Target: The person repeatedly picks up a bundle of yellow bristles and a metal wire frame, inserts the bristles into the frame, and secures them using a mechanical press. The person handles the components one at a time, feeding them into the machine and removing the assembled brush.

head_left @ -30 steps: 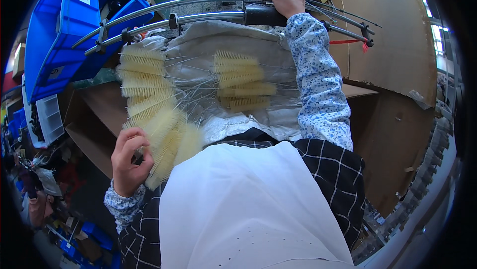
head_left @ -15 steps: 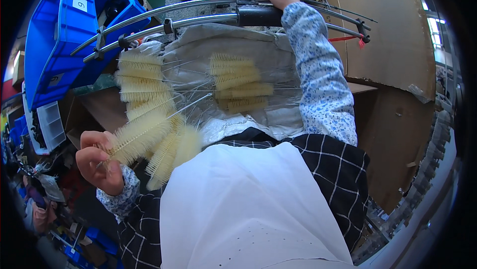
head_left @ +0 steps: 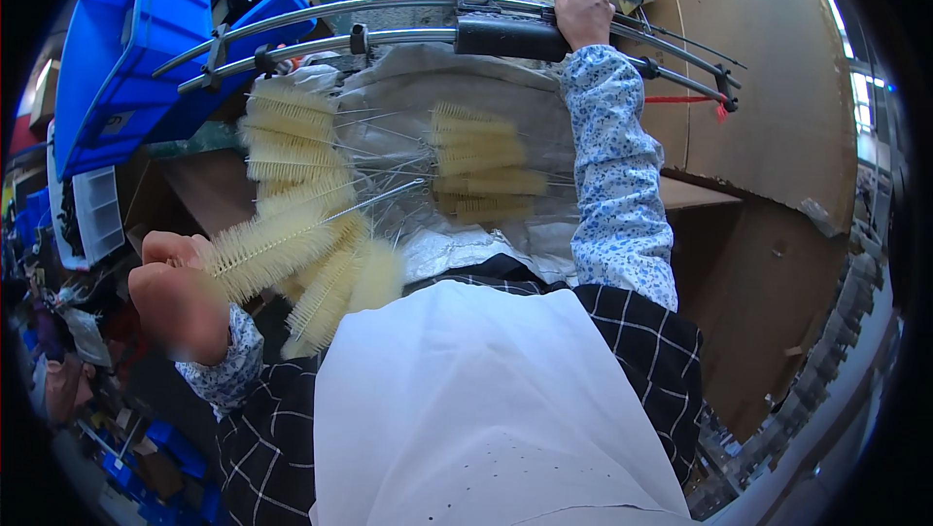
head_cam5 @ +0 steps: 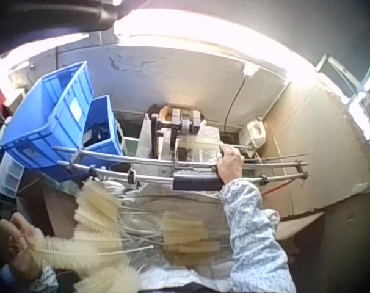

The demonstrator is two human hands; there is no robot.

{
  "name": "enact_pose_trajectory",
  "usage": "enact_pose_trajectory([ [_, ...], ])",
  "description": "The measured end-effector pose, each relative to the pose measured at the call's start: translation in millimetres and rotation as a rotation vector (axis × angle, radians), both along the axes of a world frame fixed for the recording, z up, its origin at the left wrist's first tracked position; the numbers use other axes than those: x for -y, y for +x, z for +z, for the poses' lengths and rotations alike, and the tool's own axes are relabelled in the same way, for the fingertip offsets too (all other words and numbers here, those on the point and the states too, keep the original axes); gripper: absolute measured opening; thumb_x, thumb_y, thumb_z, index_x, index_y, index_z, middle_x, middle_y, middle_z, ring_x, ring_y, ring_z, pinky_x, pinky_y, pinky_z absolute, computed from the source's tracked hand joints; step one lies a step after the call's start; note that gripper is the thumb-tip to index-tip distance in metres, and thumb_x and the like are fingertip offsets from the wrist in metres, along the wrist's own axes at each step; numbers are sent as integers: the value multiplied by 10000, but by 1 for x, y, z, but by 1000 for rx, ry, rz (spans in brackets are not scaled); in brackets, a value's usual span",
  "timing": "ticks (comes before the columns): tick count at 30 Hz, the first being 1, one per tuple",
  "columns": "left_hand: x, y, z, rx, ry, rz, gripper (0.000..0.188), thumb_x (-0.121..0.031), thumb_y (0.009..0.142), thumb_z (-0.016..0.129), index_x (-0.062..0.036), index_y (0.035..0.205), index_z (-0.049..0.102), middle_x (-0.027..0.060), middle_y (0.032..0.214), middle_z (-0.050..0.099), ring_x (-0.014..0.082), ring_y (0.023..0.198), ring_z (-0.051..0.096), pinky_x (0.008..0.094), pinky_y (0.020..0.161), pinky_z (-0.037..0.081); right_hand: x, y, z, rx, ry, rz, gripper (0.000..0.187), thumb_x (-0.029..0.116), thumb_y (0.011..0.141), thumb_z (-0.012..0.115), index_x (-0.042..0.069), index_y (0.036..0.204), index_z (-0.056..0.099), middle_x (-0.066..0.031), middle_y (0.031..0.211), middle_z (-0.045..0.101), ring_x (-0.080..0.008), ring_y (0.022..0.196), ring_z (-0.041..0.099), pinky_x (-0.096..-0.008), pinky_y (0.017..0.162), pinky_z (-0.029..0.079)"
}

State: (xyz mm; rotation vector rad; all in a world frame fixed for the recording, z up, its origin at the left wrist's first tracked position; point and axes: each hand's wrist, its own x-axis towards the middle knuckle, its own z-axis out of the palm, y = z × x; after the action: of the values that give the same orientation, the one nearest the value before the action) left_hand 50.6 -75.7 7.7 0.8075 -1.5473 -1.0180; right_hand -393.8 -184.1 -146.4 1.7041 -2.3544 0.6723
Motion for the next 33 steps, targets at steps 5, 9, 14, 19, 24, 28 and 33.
enact_pose_trajectory([
  [5, 0, 5, -1, 20, 16, -59, 186, -102, 684, 490, -77, 837, 387, 97, 798, 349, 135, 597, 360, 248, 544, 338, 16, 57, 5, 9, 54, -19, 317, 188, 740, 509, 110, 1041, 567, -89, 1021, 568, -269, 978, 513, -459, 804, 375],
  [9, 2, -8, -2, 2, 6, -102, 184, -104, 687, 488, -78, 838, 387, 97, 802, 350, 135, 599, 362, 247, 546, 339, 29, 91, 6, 0, 73, -10, 317, 173, 739, 508, 102, 1044, 561, -80, 1011, 570, -265, 967, 516, -468, 802, 367],
  [14, 1, -6, 0, 63, -21, -90, 182, -105, 686, 478, -74, 835, 380, 102, 810, 352, 142, 611, 374, 257, 568, 357, 23, 86, 4, -18, -59, 36, 279, 158, 744, 510, 99, 1009, 571, -74, 975, 578, -269, 940, 529, -463, 783, 381],
  [19, -1, 11, 2, 91, 25, 26, 191, -132, 692, 463, -64, 847, 376, 116, 835, 360, 166, 679, 411, 286, 638, 377, 8, 18, 1, -43, 17, 15, 264, 163, 732, 510, 126, 984, 578, -80, 949, 587, -274, 888, 558, -438, 749, 425],
  [24, 0, 22, -5, 27, 125, 94, 244, -145, 696, 460, -48, 909, 391, 133, 897, 380, 184, 779, 426, 299, 722, 376, -1, -65, -8, 187, 102, 141, 321, 268, 764, 548, 125, 1052, 570, -116, 956, 599, -280, 886, 565, -373, 774, 436],
  [28, 12, 1, -4, 60, 230, 40, 246, -130, 713, 454, -30, 929, 392, 119, 918, 389, 155, 812, 410, 271, 755, 346, 20, -105, 5, 12, 240, 20, 309, 292, 813, 469, 163, 1081, 552, -149, 957, 590, -295, 873, 564, -360, 753, 438],
  [33, 19, -14, -3, 72, 336, -96, 249, -137, 728, 453, -28, 939, 382, 96, 902, 380, 135, 806, 405, 249, 743, 342, -10, -95, 37, 35, 370, 269, 271, 171, 791, 483, 177, 1053, 550, -126, 916, 586, -244, 869, 564, -363, 760, 427],
])
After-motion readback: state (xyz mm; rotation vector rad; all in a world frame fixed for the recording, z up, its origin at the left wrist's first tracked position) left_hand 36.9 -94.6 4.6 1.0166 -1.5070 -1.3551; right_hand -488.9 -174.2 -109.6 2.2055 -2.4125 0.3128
